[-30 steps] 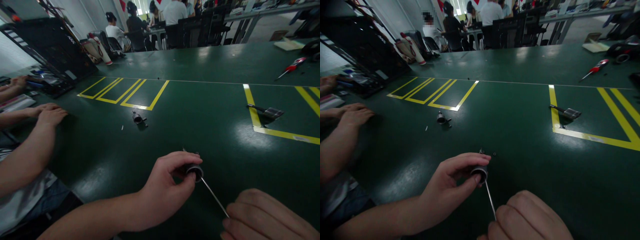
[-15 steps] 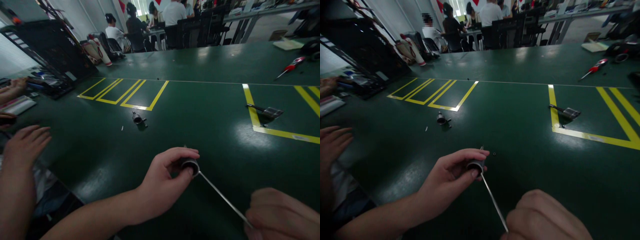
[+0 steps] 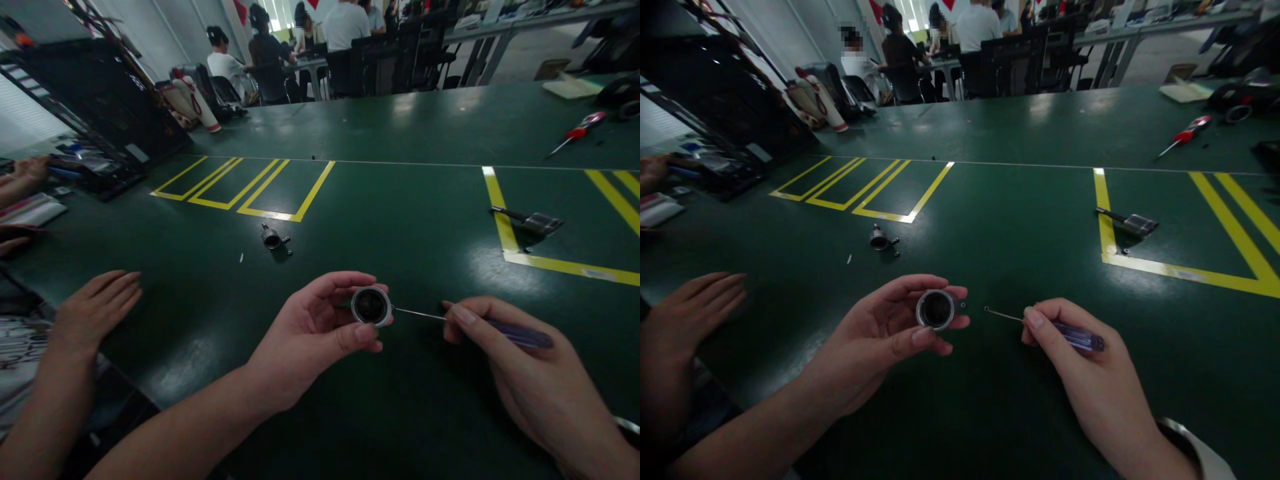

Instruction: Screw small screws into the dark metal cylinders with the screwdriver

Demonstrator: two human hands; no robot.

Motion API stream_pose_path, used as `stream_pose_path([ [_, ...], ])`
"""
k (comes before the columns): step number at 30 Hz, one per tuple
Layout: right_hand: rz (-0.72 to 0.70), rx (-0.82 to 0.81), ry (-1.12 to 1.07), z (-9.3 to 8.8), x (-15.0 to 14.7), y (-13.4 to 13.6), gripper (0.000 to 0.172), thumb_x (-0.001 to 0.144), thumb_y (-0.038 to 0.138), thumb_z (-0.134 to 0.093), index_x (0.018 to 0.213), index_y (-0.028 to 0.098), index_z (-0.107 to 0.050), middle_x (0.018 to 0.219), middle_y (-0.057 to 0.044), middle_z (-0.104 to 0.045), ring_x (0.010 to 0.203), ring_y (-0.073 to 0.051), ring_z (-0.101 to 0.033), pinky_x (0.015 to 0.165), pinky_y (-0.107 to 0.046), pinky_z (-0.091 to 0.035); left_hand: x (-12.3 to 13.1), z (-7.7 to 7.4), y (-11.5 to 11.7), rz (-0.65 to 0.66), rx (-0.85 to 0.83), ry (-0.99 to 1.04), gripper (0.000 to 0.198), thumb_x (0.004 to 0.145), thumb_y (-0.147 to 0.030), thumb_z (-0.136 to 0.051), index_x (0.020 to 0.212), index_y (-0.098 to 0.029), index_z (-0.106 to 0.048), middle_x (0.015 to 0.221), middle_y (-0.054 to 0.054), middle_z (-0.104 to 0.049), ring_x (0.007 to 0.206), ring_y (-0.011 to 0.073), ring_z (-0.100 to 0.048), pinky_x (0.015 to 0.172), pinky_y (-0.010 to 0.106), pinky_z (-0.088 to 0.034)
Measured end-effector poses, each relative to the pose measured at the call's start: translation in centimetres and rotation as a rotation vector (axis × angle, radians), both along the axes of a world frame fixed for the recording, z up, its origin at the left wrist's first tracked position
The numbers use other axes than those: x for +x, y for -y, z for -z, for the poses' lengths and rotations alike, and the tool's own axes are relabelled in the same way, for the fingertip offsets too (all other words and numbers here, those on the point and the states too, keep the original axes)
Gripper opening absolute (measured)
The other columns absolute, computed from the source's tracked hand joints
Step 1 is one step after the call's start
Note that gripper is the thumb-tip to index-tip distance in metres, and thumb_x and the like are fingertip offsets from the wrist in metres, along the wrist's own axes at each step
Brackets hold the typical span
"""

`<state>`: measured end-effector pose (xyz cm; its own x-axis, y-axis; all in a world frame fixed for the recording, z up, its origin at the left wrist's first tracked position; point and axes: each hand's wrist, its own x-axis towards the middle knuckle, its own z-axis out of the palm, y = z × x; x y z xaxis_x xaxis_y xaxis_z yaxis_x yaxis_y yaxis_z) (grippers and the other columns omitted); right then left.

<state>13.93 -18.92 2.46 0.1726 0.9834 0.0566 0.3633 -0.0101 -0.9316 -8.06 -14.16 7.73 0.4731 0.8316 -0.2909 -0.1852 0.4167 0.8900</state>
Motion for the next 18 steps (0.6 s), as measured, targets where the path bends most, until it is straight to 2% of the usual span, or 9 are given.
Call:
stream_pose_path([
  [4,-0.033,-0.070,0.079,-0.5,-0.4,-0.3,0.025,0.084,0.043,-0.056,0.074,0.021,-0.065,0.067,-0.001,-0.065,0.059,-0.016,-0.062,0.046,-0.023,-0.048,0.0,0.0,0.0,0.014,0.004,-0.020,0.037,0.071,-0.009,-0.070,0.106,-0.019,-0.059,0.117,0.008,-0.063,0.101,0.0234,-0.063,0.077,0.032,-0.055],
  [7,-0.077,0.024,0.196,-1.6,-0.8,-0.3,0.026,0.084,0.040,-0.055,0.066,0.023,-0.062,0.063,0.001,-0.064,0.057,-0.016,-0.062,0.043,-0.022,-0.047,0.0,0.1,0.0,0.034,0.029,-0.049,0.036,0.071,-0.010,-0.071,0.104,-0.019,-0.061,0.118,0.008,-0.062,0.101,0.0224,-0.063,0.081,0.031,-0.054],
  [8,-0.099,0.085,0.244,-2.0,-0.8,-0.1,0.026,0.084,0.039,-0.054,0.064,0.023,-0.061,0.062,0.001,-0.063,0.061,-0.018,-0.064,0.046,-0.024,-0.049,0.0,0.1,0.0,0.035,0.035,-0.061,0.036,0.071,-0.010,-0.070,0.105,-0.019,-0.062,0.119,0.008,-0.062,0.101,0.0218,-0.063,0.082,0.031,-0.053],
  [10,-0.158,0.194,0.343,-2.5,-0.9,0.2,0.024,0.084,0.035,-0.054,0.063,0.024,-0.058,0.061,0.002,-0.062,0.069,-0.020,-0.065,0.063,-0.029,-0.053,0.0,0.2,0.1,0.032,0.037,-0.077,0.035,0.072,-0.011,-0.070,0.106,-0.019,-0.062,0.119,0.008,-0.062,0.102,0.0214,-0.062,0.084,0.031,-0.052],
  [13,-0.218,0.281,0.419,-2.6,-1.1,0.8,0.019,0.085,0.029,-0.054,0.066,0.024,-0.055,0.063,0.002,-0.060,0.074,-0.021,-0.065,0.083,-0.037,-0.050,0.0,0.2,0.3,0.028,0.021,-0.076,0.035,0.073,-0.012,-0.069,0.107,-0.019,-0.062,0.117,0.009,-0.063,0.103,0.0219,-0.062,0.086,0.032,-0.051],
  [18,-0.120,0.275,0.301,-1.6,-1.2,1.3,0.021,0.086,0.030,-0.053,0.066,0.024,-0.055,0.060,0.003,-0.057,0.066,-0.018,-0.064,0.084,-0.036,-0.052,0.1,0.3,0.4,-0.009,0.019,-0.063,0.033,0.073,-0.012,-0.068,0.105,-0.018,-0.063,0.116,0.008,-0.063,0.099,0.0196,-0.062,0.087,0.031,-0.050],
])
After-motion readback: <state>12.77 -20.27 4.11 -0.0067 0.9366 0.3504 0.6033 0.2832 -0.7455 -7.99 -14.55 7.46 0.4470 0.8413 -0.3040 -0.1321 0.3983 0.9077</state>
